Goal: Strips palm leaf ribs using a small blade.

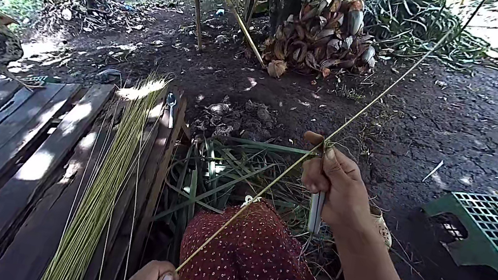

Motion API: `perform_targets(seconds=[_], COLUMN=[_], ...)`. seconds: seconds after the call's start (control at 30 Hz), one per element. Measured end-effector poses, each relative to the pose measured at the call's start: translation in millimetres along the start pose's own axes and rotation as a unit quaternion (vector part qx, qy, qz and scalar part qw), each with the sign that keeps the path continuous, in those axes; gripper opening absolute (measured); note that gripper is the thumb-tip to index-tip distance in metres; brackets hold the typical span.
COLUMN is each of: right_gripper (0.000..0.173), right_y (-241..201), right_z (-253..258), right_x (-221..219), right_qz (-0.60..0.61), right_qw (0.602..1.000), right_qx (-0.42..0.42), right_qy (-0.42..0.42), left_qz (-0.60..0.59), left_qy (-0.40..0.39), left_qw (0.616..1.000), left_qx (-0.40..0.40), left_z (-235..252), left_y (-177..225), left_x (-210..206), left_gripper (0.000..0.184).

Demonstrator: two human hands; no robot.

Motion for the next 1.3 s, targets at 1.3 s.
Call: perform_targets(seconds=[1.3], right_gripper=[0.033], right_y=[11.8], right_z=[-69.0], right_x=[-64.6], right_qz=[0.096], right_qw=[0.944], right_qx=[-0.168], right_qy=[-0.266], left_qz=[0.029], left_qy=[0.176], left_qw=[0.979], left_qx=[-0.1], left_z=[6.1], left_y=[43.0], left_x=[-12.9], left_gripper=[0.021])
Point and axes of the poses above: each hand's wrist, its own z-axis towards the middle knuckle, its own x-axis out of the back of the hand, y = z × x, the point moved 5 cm from there along z, towards the middle knuckle, and after that the axes turned 13 degrees about x, right-handed, at the moved point
